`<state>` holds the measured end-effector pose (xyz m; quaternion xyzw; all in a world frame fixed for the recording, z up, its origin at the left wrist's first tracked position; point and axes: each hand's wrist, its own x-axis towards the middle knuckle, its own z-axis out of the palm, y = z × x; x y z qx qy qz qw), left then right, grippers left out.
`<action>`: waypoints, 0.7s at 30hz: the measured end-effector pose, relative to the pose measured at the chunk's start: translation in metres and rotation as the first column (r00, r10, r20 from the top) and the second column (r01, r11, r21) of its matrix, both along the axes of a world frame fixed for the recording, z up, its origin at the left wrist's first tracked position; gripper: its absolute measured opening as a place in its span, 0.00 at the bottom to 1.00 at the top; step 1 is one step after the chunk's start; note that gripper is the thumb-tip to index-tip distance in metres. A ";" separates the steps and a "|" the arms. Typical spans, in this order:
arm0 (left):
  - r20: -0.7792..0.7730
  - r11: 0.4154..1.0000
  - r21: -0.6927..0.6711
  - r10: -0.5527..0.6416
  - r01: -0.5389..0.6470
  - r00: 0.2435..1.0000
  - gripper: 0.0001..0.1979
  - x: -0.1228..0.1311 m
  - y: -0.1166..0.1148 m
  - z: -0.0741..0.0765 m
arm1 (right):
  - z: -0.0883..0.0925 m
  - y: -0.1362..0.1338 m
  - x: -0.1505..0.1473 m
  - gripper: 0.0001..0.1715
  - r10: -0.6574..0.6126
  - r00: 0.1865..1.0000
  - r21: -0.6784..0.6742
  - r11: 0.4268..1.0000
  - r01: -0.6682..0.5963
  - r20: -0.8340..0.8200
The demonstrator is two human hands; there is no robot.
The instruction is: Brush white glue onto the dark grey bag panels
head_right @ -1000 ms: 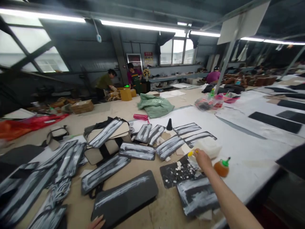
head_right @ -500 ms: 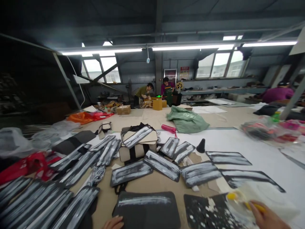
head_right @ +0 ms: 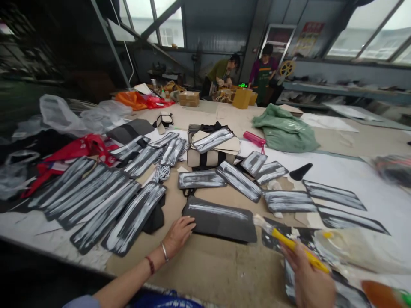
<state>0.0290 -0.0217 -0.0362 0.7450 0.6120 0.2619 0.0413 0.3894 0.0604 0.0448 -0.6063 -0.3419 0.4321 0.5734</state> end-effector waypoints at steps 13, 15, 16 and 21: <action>0.073 0.997 0.051 -0.054 0.050 0.996 0.11 -0.011 0.005 0.000 | -0.019 0.006 -0.228 0.31 0.293 0.929 -0.157 0.930 -0.332 -0.225; 0.080 0.996 0.061 -0.063 0.058 0.995 0.11 -0.013 0.006 0.000 | -0.022 0.008 -0.223 0.31 0.267 0.944 -0.165 0.940 -0.300 -0.194; 0.083 0.996 0.066 -0.069 0.063 0.994 0.11 -0.013 0.006 0.000 | -0.023 0.010 -0.217 0.31 0.250 0.952 -0.169 0.945 -0.280 -0.176; 0.100 0.992 0.090 -0.092 0.083 0.991 0.12 -0.016 0.006 -0.004 | -0.030 0.022 -0.158 0.31 0.139 0.990 -0.152 0.978 -0.139 -0.011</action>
